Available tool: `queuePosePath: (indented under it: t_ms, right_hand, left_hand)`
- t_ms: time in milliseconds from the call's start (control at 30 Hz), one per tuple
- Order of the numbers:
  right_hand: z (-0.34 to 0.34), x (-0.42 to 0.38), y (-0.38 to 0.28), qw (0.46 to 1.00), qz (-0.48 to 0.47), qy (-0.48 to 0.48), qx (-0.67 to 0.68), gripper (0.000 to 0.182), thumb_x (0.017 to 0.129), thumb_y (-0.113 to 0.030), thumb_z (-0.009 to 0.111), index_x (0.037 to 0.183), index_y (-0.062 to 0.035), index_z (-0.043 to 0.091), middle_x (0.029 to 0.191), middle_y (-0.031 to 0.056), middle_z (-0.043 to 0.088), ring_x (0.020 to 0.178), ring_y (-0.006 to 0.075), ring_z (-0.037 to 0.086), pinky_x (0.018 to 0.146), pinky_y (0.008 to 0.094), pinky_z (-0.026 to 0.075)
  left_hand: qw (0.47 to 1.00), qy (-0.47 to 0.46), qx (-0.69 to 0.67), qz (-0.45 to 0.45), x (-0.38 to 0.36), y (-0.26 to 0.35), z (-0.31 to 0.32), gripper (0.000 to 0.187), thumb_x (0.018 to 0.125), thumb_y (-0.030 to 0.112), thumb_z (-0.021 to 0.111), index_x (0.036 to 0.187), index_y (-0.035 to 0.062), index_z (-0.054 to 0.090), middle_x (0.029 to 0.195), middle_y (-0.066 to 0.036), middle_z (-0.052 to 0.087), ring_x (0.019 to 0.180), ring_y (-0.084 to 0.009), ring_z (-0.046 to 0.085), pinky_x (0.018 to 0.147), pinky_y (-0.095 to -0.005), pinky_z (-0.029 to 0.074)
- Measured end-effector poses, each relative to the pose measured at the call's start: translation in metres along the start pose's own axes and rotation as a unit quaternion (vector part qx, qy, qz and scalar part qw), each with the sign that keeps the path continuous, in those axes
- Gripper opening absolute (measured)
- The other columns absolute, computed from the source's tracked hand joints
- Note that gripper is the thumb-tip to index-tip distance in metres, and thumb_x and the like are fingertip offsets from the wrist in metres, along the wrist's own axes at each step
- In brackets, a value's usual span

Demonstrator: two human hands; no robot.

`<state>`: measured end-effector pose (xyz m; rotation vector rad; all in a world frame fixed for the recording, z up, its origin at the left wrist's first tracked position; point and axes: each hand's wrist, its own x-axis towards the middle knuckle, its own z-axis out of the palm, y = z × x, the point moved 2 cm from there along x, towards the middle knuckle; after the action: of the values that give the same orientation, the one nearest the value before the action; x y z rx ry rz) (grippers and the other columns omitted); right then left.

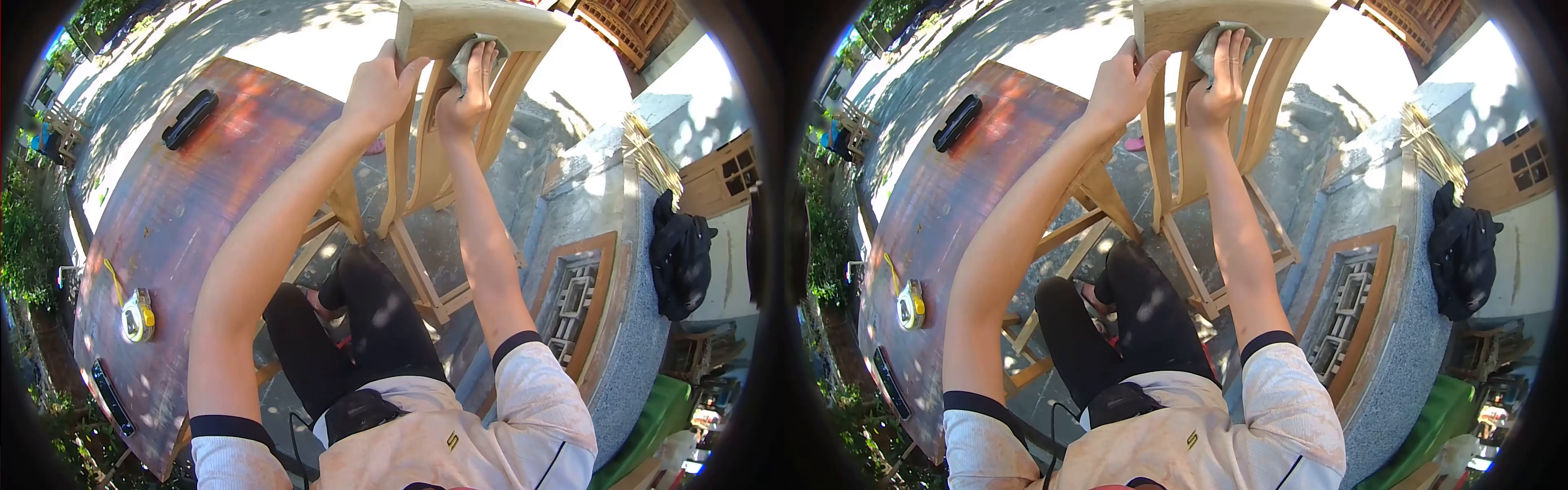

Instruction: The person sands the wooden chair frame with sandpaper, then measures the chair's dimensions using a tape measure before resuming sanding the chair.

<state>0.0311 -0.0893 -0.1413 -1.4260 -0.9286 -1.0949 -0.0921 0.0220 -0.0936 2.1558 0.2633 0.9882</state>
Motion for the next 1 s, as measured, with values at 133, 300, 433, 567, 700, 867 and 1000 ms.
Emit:
queuePosePath:
  t_ms: [133, 300, 433, 567, 700, 867, 1000]
  right_hand:
    - [-0.029, -0.128, 0.016, 0.986, 0.060, -0.146, -0.060, 0.074, 0.076, 0.021, 0.045, 0.147, -0.0002, 0.051, 0.155, 0.0227, 0.043, 0.147, 0.0411, 0.036, 0.116, 0.0492, 0.039]
    - [-0.050, -0.212, 0.027, 0.970, 0.100, -0.209, -0.069, 0.075, 0.077, 0.021, 0.047, 0.148, -0.0023, 0.050, 0.158, 0.0202, 0.040, 0.149, 0.0397, 0.033, 0.116, 0.0480, 0.039]
    - [-0.024, -0.069, -0.004, 0.989, 0.073, -0.123, -0.034, 0.077, 0.074, 0.022, 0.046, 0.148, -0.0007, 0.049, 0.156, 0.0235, 0.042, 0.147, 0.0420, 0.034, 0.116, 0.0486, 0.039]
    - [-0.011, -0.011, -0.004, 0.998, 0.024, -0.052, -0.032, 0.078, 0.072, 0.022, 0.046, 0.147, 0.0009, 0.049, 0.153, 0.0263, 0.044, 0.146, 0.0438, 0.035, 0.115, 0.0492, 0.040]
    - [-0.033, -0.149, 0.011, 0.982, 0.053, -0.167, -0.068, 0.076, 0.074, 0.023, 0.044, 0.146, -0.0011, 0.052, 0.155, 0.0236, 0.043, 0.147, 0.0420, 0.035, 0.115, 0.0477, 0.041]
    - [-0.034, -0.142, 0.004, 0.982, 0.097, -0.149, -0.066, 0.076, 0.076, 0.023, 0.045, 0.148, -0.0005, 0.049, 0.155, 0.0231, 0.043, 0.148, 0.0403, 0.035, 0.117, 0.0481, 0.039]
    - [-0.017, -0.076, 0.000, 0.992, 0.082, -0.085, -0.053, 0.073, 0.078, 0.022, 0.044, 0.148, 0.0010, 0.049, 0.154, 0.0236, 0.044, 0.146, 0.0409, 0.037, 0.117, 0.0479, 0.039]
  left_hand:
    - [1.000, 0.000, -0.021, -0.013, 0.001, 0.003, 0.004, 0.048, 0.099, 0.042, 0.064, 0.103, -0.0053, 0.061, 0.070, -0.018, 0.066, 0.063, -0.0331, 0.065, 0.061, -0.0407, 0.050]
    - [1.000, -0.021, 0.011, -0.007, 0.003, 0.007, -0.002, 0.047, 0.100, 0.037, 0.061, 0.108, -0.0084, 0.056, 0.073, -0.025, 0.068, 0.074, -0.0437, 0.069, 0.068, -0.0477, 0.054]
    - [0.999, -0.035, -0.001, -0.020, 0.000, 0.010, 0.001, 0.046, 0.100, 0.038, 0.061, 0.106, -0.0078, 0.056, 0.069, -0.023, 0.067, 0.069, -0.0413, 0.069, 0.065, -0.0466, 0.054]
    - [0.999, -0.028, 0.004, -0.020, 0.004, 0.008, -0.001, 0.046, 0.100, 0.039, 0.062, 0.105, -0.0069, 0.056, 0.068, -0.022, 0.066, 0.066, -0.0393, 0.068, 0.062, -0.0455, 0.052]
    - [1.000, -0.011, 0.010, -0.016, 0.002, 0.001, 0.005, 0.044, 0.100, 0.038, 0.063, 0.104, -0.0057, 0.058, 0.069, -0.020, 0.066, 0.064, -0.0369, 0.067, 0.060, -0.0439, 0.050]
    - [0.999, -0.029, 0.015, -0.017, 0.002, 0.007, 0.003, 0.046, 0.101, 0.038, 0.061, 0.104, -0.0078, 0.056, 0.066, -0.022, 0.065, 0.065, -0.0393, 0.068, 0.061, -0.0454, 0.052]
    - [1.000, -0.025, 0.007, -0.006, 0.002, 0.006, 0.002, 0.047, 0.101, 0.037, 0.061, 0.104, -0.0089, 0.054, 0.064, -0.023, 0.065, 0.064, -0.0408, 0.068, 0.059, -0.0456, 0.052]
